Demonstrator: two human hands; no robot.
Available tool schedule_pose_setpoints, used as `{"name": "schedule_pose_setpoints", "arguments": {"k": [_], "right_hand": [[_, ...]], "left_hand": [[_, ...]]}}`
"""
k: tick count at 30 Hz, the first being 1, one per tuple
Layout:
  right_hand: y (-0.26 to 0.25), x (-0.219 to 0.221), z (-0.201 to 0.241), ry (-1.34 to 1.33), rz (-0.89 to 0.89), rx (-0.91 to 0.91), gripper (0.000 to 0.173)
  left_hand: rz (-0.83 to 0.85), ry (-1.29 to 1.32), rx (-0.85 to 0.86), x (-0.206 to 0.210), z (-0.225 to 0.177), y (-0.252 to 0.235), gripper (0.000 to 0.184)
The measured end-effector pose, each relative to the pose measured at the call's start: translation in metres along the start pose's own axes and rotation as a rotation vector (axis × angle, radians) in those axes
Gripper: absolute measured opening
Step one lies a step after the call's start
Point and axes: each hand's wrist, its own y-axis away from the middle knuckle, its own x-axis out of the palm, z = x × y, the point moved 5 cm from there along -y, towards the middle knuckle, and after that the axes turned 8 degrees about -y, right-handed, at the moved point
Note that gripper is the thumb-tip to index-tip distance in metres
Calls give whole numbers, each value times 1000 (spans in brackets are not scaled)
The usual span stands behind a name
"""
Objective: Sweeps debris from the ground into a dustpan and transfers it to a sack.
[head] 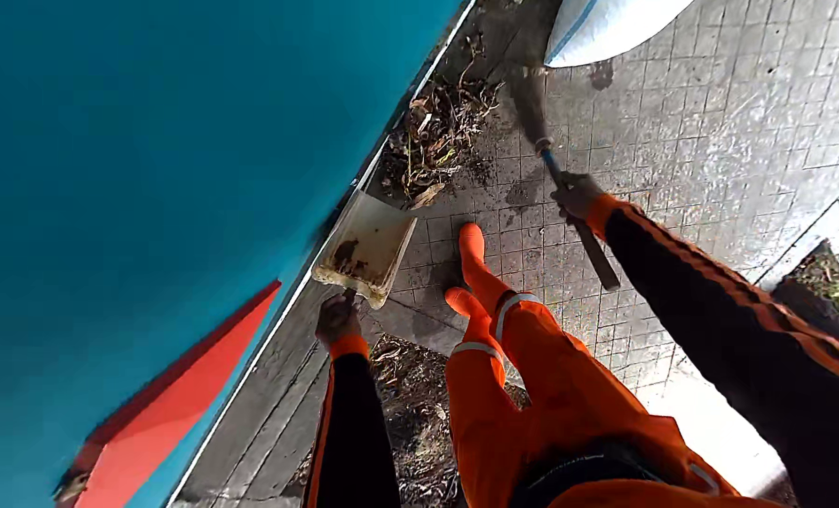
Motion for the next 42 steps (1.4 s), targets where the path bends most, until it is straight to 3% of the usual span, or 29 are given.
{"name": "schedule_pose_setpoints", "arguments": {"k": [3, 5, 7, 10, 13, 15, 18, 21, 24, 27, 29, 34, 37, 40, 42], "right_hand": [[38, 15, -13, 33, 159, 17, 54], [81, -14, -15, 7, 140, 42, 61], [89, -47, -9, -16, 48, 48, 61], [22, -70, 13, 1, -103, 23, 54], [-45, -49, 13, 84, -51, -28, 36], [-20, -33, 5, 169, 41, -56, 49], [79, -30, 17, 204, 89, -21, 61], [65, -34, 48, 238, -41, -62, 56], [-8, -1, 75, 259, -56, -132, 46], [-11, 80, 66, 323, 107, -148, 45], [23, 127, 50, 367, 220, -160, 54], [100, 197, 20, 353, 362, -155, 64], [140, 239, 3, 432, 544, -157, 70], [187, 254, -24, 499, 647, -147, 70], [224, 233, -43, 439, 611, -134, 71]], "left_hand": [[-5, -17, 22, -2, -11, -15, 42], [6, -19, 22, -5, -16, -23, 42], [10, -21, 37, -8, -18, -31, 42], [12, -32, 34, -10, -15, -37, 41], [12, -27, 21, -10, -14, -40, 42], [10, -19, 35, -12, -14, -45, 43], [14, -1, 63, -20, -5, -46, 42], [13, -47, 32, -21, -11, -52, 41], [22, -177, 4, -17, -22, -53, 39], [38, -223, 0, -8, -33, -54, 38], [39, -222, -6, -1, -30, -52, 39], [88, -249, -16, 10, -30, -57, 38], [116, -250, 4, 7, -33, -58, 37], [113, -219, 55, 4, -25, -60, 37], [154, -230, 67, -5, -13, -64, 39]]}}
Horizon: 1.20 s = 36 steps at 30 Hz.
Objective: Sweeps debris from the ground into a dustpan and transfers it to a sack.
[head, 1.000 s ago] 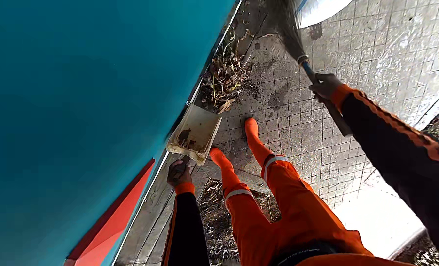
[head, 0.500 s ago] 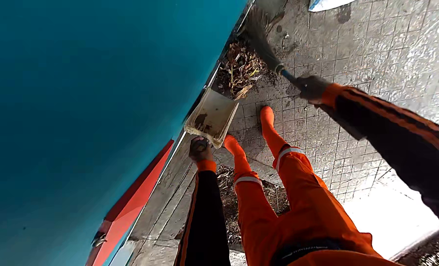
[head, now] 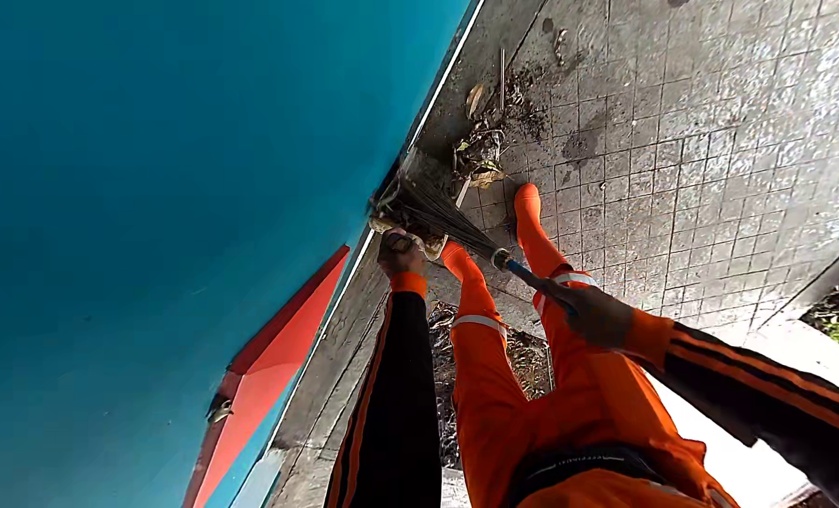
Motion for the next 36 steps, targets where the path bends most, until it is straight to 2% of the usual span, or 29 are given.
{"name": "schedule_pose_setpoints", "arguments": {"k": [4, 6, 8, 11, 13, 14, 15, 17, 18, 20, 22, 24, 26, 28, 29, 31, 33, 34, 36], "right_hand": [[104, -10, -46, -198, -210, 104, 73], [126, -20, -71, -276, -362, 155, 73], [109, -34, -86, -333, -474, 223, 69], [14, -44, -83, -472, -564, 291, 60], [-48, -27, -73, -485, -530, 211, 55], [-57, -20, -59, -462, -464, 173, 57], [-53, -18, -47, -431, -399, 138, 62], [-10, -5, -53, -450, -365, 115, 70], [17, -6, -64, -474, -394, 117, 70], [51, -37, -89, -496, -544, 148, 66], [41, -84, -114, -487, -704, 208, 65], [-10, -145, -125, -507, -807, 216, 64], [-62, -174, -118, -464, -738, 215, 54], [-81, -165, -95, -280, -590, 125, 50], [-68, -150, -84, -202, -524, 79, 55], [-11, -113, -82, -201, -462, 43, 69], [30, -130, -79, -255, -452, 71, 70], [35, -147, -77, -251, -488, 71, 68], [12, -183, -70, -183, -596, 46, 67]], "left_hand": [[99, 3, 54, -17, 18, -3, 48], [98, 3, 58, -23, 20, -3, 43], [66, -5, 69, -22, 25, -4, 36], [41, -22, 103, -16, 28, -4, 33], [35, -30, 107, -13, 30, 3, 33], [18, -18, 109, -12, 27, 3, 33], [-1, 0, 106, -12, 22, 1, 33], [6, -4, 87, -16, 27, 8, 34], [12, -12, 79, -18, 28, 9, 35], [0, -8, 82, -15, 19, 3, 36], [-7, -29, 87, -14, 21, 7, 34], [-22, -31, 95, -9, 17, 4, 34], [-25, -21, 92, -6, 19, 11, 35], [-43, 8, 102, -3, 15, 7, 37], [-45, 20, 94, -4, 14, 9, 37], [-48, 26, 87, -6, 24, 17, 36], [-92, 43, 93, -4, 19, 7, 35], [-103, 37, 68, -6, 16, 8, 35], [-104, 19, 13, -9, 20, 17, 35]]}}
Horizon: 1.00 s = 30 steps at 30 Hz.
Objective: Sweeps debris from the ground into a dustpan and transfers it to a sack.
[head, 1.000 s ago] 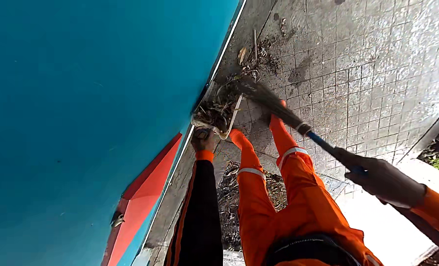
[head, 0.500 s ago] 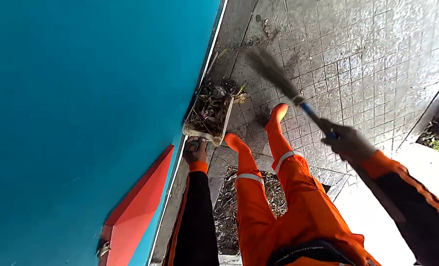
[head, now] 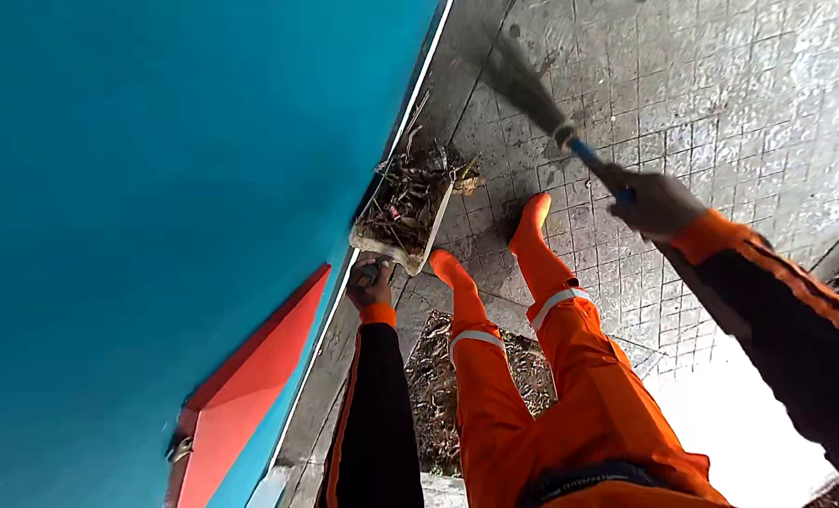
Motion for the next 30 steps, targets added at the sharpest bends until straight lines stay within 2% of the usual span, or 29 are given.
{"name": "schedule_pose_setpoints", "arguments": {"k": [2, 3, 5, 8, 10, 12, 16, 19, 20, 22, 24, 25, 27, 28, 30], "right_hand": [[-67, 5, 26, 75, -40, -63, 69], [-92, 22, 35, 119, 1, -102, 69], [-97, 82, 50, 218, 152, -193, 75], [-36, 166, 47, 297, 370, -197, 73], [-1, 176, 49, 364, 522, -156, 78], [42, 161, 44, 355, 607, -129, 83], [107, 94, 16, 200, 442, -67, 78], [100, 79, 21, 172, 224, -9, 73], [83, 90, 28, 182, 180, 24, 75], [36, 134, 48, 204, 131, -30, 85], [12, 200, 63, 227, 220, -118, 93], [15, 232, 68, 273, 305, -135, 94], [54, 268, 79, 355, 523, -96, 102], [79, 274, 76, 351, 580, -92, 103], [122, 261, 58, 301, 583, -106, 96]], "left_hand": [[-16, 9, -7, 6, -4, -5, 35], [-15, 6, -13, 7, -3, -5, 34], [-18, -18, -16, 8, 0, -10, 32], [-6, -42, -21, 7, 7, -8, 29], [-9, -22, -25, 5, 4, -12, 29], [-9, -3, -33, -3, 14, -2, 29], [-50, 9, -73, -30, 49, 16, 31], [-89, -11, -100, -48, 80, 30, 32], [-99, -5, -111, -51, 90, 32, 31], [-98, 41, -129, -51, 100, 28, 31], [-92, 46, -122, -54, 106, 23, 30], [-88, 42, -114, -55, 107, 17, 29], [-64, 29, -119, -58, 115, 10, 30], [-46, 19, -121, -61, 120, 9, 30], [-27, 20, -103, -65, 125, 3, 31]]}}
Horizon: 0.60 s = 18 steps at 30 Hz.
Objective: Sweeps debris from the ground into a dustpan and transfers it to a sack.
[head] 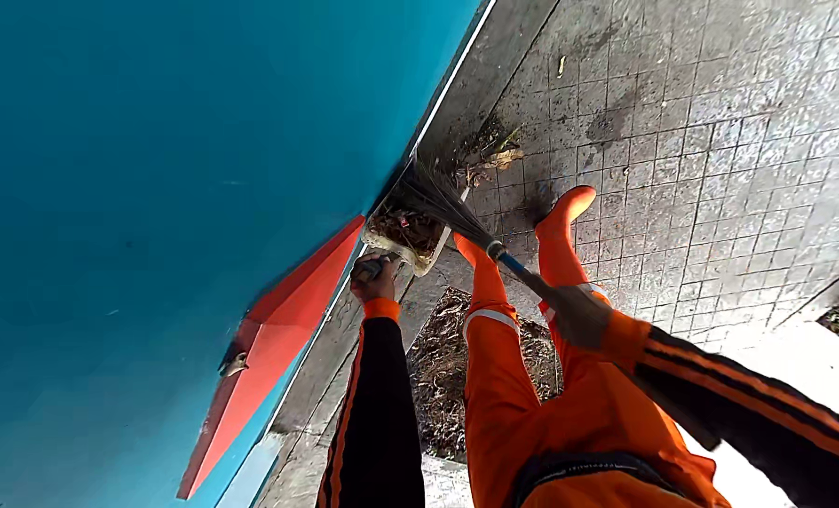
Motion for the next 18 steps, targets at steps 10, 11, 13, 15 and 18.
{"name": "schedule_pose_setpoints", "arguments": {"k": [10, 11, 13, 15, 18], "right_hand": [[29, -1, -76, -592, -425, 327, 65], [0, 6, -62, -565, -366, 285, 64], [-29, 26, -24, -453, -211, 208, 80], [-10, 42, 2, -418, -114, 165, 84], [57, 35, -23, -465, -174, 89, 76]], "left_hand": [[68, 13, 162, -1, 24, 10, 29], [69, 11, 165, 1, 22, 12, 30], [62, -7, 165, 7, 17, 17, 29], [45, -8, 156, 12, 15, 24, 28], [28, 17, 166, 14, 22, 27, 29]]}}
